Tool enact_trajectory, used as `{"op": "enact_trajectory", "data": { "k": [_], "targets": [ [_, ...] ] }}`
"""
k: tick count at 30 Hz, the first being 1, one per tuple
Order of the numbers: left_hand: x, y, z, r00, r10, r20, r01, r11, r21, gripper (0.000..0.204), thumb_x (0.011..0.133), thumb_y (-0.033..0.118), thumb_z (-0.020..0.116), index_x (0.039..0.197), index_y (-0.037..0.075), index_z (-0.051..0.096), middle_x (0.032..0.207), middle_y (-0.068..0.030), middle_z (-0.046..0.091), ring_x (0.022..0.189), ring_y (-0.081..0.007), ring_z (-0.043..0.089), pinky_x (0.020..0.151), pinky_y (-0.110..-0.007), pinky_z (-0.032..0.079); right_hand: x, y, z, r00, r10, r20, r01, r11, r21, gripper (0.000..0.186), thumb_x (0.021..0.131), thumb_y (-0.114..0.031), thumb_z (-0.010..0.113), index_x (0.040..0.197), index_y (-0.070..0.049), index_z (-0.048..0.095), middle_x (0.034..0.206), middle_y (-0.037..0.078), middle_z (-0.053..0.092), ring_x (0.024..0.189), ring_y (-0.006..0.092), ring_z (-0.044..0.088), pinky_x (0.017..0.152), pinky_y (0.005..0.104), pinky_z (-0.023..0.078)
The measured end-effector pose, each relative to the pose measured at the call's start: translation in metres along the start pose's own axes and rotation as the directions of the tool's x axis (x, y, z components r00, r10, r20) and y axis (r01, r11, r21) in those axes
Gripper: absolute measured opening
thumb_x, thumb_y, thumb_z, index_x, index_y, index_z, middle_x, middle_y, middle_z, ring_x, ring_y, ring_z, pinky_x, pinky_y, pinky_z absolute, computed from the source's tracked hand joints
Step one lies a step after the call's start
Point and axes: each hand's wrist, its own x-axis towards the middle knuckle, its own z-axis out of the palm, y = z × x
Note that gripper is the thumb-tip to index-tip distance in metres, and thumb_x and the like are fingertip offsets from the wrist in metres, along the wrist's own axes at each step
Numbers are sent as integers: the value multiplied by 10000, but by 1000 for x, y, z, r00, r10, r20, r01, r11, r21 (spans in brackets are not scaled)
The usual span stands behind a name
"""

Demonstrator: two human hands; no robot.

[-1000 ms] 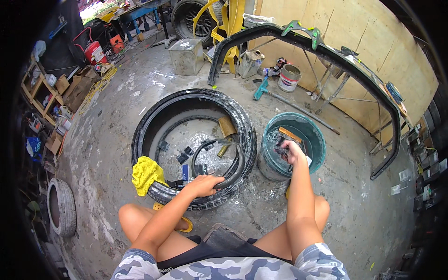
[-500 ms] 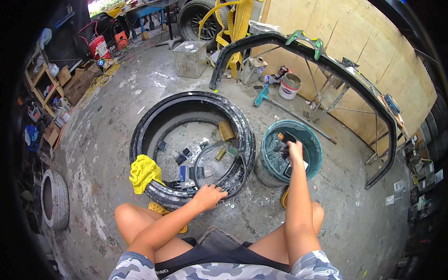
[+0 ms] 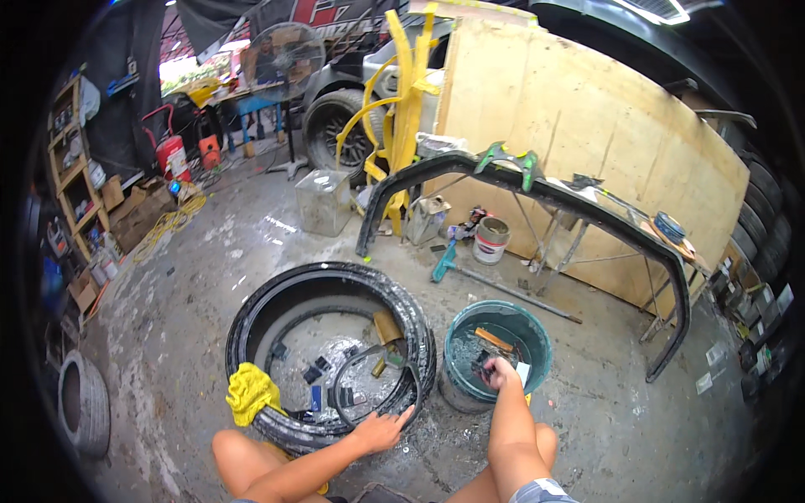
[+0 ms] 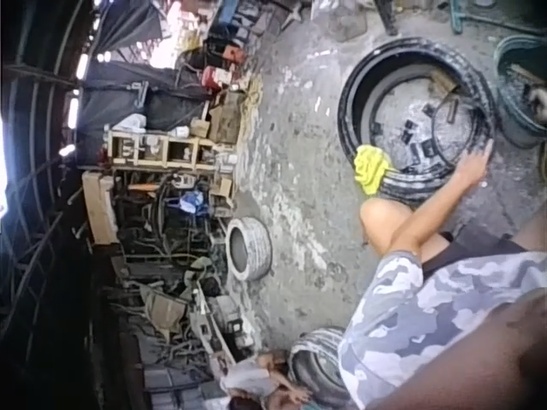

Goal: The recorder is seen patching or cleaning a tire inner tube using various tools and materials in a workshop setting.

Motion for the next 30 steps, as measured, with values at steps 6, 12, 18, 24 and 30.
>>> {"op": "enact_trajectory", "data": {
  "k": [6,12,18,24,30],
  "targets": [
    [31,4,4,996,-6,90,32,954,-298,886,802,170,566,1467,51,-7,1160,-196,592,1055,-365,586,895,-494,433,-50,-32,83,960,-181,213,236,934,-269,50,614,-101,585,657,-109,561,643,37,566,539,205,521,496,345,398],
    [51,-31,26,959,46,281,207,561,-801,806,837,276,639,1398,-25,144,852,-123,640,665,-203,615,662,-329,501,-111,21,177,892,-298,340,447,469,-762,117,620,-92,576,658,11,617,596,50,552,545,147,481,488,333,357],
    [46,-24,0,909,-25,416,380,459,-803,329,877,313,595,970,12,500,722,-61,582,519,-149,540,460,-291,450,-147,65,188,842,-287,456,531,293,-795,349,693,-126,569,991,36,652,826,173,658,805,226,635,685,343,482],
    [43,-48,-25,990,-141,20,59,276,-959,144,877,112,474,743,61,477,490,-39,476,372,-160,458,392,-301,380,-192,45,182,637,-489,596,718,95,-690,336,717,-53,516,1015,-15,668,954,212,661,888,317,654,819,377,507],
    [25,-69,-77,957,-289,17,-24,-136,-990,374,844,-7,503,1170,68,337,798,-74,565,627,-164,574,583,-315,525,-175,-22,129,605,-722,337,678,246,-693,344,714,-32,514,1024,44,641,815,120,666,729,189,608,676,298,472]
  ]
}}
